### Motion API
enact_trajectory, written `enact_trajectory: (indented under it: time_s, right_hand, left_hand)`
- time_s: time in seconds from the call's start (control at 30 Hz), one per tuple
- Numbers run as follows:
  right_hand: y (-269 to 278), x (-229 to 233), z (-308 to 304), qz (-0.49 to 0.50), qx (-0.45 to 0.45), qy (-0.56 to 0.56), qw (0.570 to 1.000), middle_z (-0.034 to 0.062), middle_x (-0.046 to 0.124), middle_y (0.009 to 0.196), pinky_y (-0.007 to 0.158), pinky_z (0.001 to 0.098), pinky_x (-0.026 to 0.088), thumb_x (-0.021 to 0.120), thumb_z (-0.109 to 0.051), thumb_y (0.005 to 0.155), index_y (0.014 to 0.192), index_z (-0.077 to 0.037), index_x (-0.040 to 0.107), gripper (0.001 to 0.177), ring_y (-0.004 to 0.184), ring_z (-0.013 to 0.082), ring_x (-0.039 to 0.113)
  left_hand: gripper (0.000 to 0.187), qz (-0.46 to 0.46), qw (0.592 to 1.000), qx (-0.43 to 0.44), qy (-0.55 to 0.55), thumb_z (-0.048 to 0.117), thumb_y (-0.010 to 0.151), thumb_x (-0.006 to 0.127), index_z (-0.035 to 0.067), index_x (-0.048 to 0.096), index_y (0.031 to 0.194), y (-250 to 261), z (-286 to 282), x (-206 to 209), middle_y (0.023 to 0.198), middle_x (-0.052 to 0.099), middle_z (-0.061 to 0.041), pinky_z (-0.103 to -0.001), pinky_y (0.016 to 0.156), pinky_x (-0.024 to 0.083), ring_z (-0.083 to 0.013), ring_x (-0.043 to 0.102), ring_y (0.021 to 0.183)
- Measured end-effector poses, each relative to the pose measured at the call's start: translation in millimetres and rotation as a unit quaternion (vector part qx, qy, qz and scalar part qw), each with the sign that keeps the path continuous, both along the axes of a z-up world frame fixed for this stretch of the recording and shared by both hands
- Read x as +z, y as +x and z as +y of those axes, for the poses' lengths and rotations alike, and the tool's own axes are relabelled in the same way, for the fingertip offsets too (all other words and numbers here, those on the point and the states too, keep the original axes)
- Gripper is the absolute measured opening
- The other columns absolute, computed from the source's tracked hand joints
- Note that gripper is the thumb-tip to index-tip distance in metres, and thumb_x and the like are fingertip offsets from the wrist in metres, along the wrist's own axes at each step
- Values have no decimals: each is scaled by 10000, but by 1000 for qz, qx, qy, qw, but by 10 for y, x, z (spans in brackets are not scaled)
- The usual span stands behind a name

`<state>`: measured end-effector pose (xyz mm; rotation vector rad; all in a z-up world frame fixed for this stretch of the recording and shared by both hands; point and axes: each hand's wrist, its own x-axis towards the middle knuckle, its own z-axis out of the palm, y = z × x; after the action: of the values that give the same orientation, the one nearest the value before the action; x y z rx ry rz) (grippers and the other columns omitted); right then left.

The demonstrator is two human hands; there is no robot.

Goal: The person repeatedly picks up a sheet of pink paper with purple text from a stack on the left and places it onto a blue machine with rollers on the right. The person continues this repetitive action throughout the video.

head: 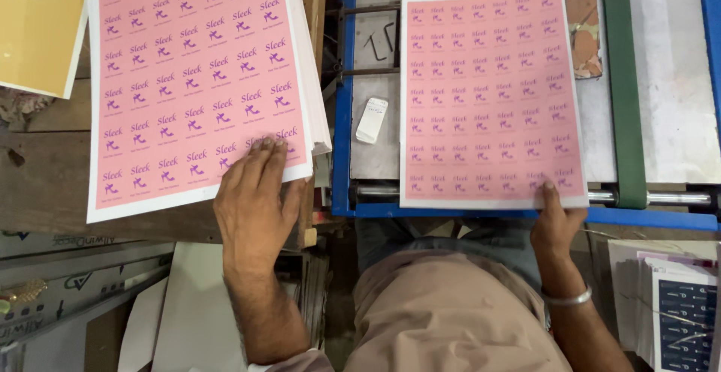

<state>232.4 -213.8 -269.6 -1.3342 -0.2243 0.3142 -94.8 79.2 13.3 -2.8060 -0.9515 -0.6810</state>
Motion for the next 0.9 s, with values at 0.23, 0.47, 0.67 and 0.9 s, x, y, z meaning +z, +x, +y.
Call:
enact_trajectory:
  time_s: [0.23, 0.47, 0.67, 0.9]
  right_hand:
    - [281, 4, 469, 37, -7, -2, 999, 152, 640, 1319, 1022, 306, 526, 689, -106, 1040, 1377, 88, 533, 419, 1173, 190, 631]
    - [488, 80, 343, 203, 136, -49, 968, 224, 640, 1208, 858, 412, 637, 588, -220, 1098, 1379, 93, 514, 427, 1039, 315, 709]
    - [314, 130, 186, 207, 136, -70, 966, 202, 638, 1208, 847, 413, 621, 549, -187, 1062, 1405, 42, 458, 423, 1027, 303, 705]
    - [-111, 870, 571, 172, 264, -37, 948, 202, 646, 1282, 876, 410, 611, 564, -212, 1047, 1451, 50, 491, 487, 1091, 293, 695]
  left_hand:
    - [424, -4, 999, 29, -20, 160, 838, 857, 62, 734, 1232, -74, 29, -94, 1237, 728, -73, -380, 965, 564, -237, 686, 1120]
    - [478, -4, 999, 17, -43, 222, 741, 884, 72, 755, 1176, -138, 31, -71, 1172, 750, -71, -400, 921, 553, -234, 679, 1080]
    - [400, -72, 991, -20, -110, 241, 909, 772, 95, 743, 1281, -429, 303, 7, 1311, 726, -93, -406, 1081, 520, -255, 659, 1226]
    - [311, -218, 975, 40, -17, 154, 1047, 590, 41, 701, 1315, -237, 263, 22, 1290, 728, -158, -410, 1081, 539, -279, 690, 1224]
